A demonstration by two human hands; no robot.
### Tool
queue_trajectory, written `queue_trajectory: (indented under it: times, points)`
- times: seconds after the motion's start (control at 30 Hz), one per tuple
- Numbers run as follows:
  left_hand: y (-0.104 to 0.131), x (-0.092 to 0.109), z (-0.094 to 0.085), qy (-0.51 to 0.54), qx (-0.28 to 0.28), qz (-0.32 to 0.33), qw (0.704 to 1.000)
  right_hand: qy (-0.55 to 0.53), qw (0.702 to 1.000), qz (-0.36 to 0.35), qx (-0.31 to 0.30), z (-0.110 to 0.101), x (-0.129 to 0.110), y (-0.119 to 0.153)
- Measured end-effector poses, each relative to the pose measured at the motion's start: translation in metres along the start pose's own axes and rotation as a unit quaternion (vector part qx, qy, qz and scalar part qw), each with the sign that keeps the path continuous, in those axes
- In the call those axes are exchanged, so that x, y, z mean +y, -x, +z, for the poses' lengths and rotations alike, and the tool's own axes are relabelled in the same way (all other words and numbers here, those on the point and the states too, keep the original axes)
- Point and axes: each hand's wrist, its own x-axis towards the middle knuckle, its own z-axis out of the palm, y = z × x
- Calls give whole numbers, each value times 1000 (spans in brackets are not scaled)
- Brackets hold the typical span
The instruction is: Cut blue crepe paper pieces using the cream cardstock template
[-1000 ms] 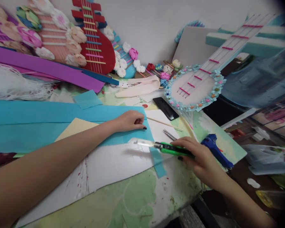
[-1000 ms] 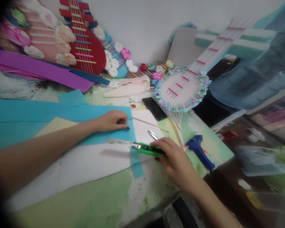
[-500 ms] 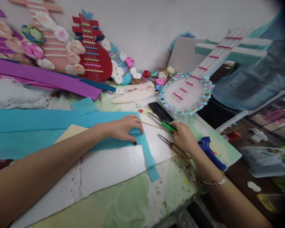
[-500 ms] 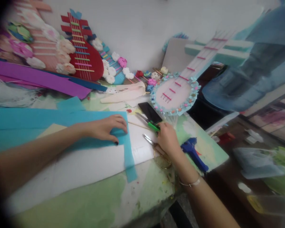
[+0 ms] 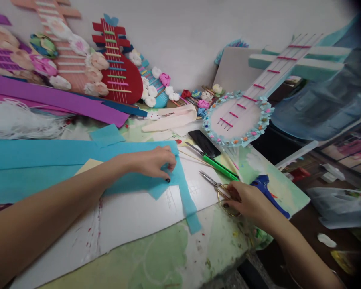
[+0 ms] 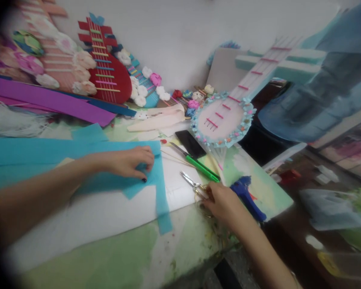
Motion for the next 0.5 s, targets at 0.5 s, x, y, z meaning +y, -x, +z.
queue_trajectory:
  times: [0.5]
  points:
    - [26,27,-34,427,209,-243,846,-467,882,-42,-38,-36,-55,-47]
